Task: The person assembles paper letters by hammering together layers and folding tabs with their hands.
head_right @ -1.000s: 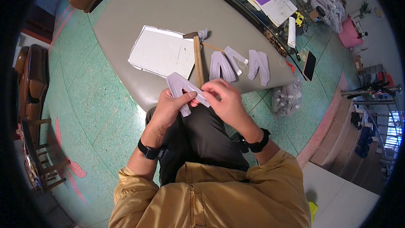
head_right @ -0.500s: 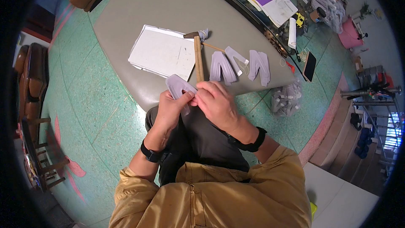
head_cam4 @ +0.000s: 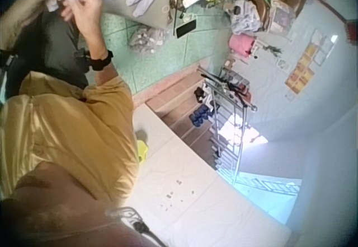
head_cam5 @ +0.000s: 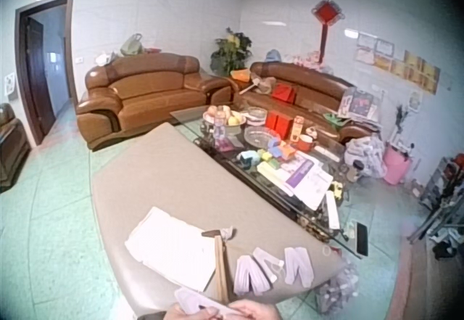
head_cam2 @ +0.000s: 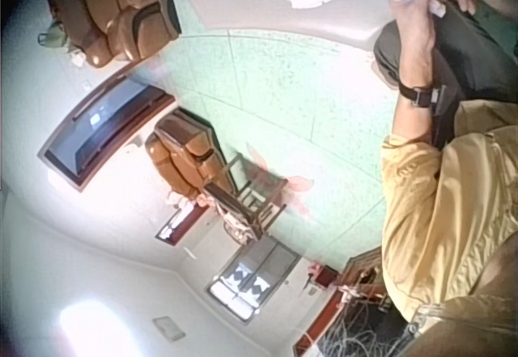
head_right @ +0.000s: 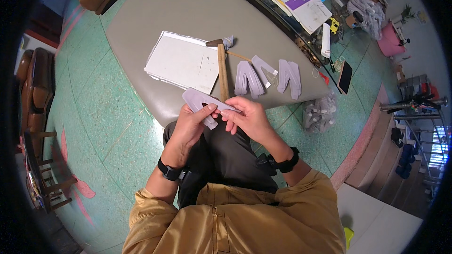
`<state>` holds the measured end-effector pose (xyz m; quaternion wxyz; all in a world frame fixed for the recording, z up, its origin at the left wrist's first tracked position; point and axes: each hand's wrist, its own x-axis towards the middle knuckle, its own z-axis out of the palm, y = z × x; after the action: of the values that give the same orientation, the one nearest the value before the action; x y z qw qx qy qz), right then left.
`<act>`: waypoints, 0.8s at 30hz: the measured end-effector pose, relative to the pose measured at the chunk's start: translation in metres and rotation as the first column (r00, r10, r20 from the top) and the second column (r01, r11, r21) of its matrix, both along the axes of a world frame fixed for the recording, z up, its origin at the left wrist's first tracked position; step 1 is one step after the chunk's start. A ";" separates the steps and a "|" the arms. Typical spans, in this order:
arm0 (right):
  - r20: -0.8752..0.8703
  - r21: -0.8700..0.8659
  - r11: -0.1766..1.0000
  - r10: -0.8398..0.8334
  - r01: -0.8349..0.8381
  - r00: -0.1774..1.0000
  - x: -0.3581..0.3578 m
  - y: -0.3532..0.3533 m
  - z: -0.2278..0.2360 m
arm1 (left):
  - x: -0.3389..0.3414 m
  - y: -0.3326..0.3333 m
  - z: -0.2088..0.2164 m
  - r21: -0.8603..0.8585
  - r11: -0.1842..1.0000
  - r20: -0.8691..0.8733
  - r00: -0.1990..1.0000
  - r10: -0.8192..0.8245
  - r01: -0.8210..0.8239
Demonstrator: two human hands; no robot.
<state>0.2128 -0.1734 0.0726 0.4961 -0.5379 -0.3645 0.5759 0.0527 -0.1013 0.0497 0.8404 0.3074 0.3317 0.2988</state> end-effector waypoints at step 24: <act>0.465 0.152 0.966 0.116 -0.208 0.878 0.003 -0.002 0.014 | -0.027 0.011 0.033 0.839 0.298 -0.513 0.844 0.154 0.456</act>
<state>0.2153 -0.1757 0.0870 0.3982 -0.5728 -0.5690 0.4355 0.0252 -0.0905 0.0823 0.4040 0.8360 0.2671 0.2581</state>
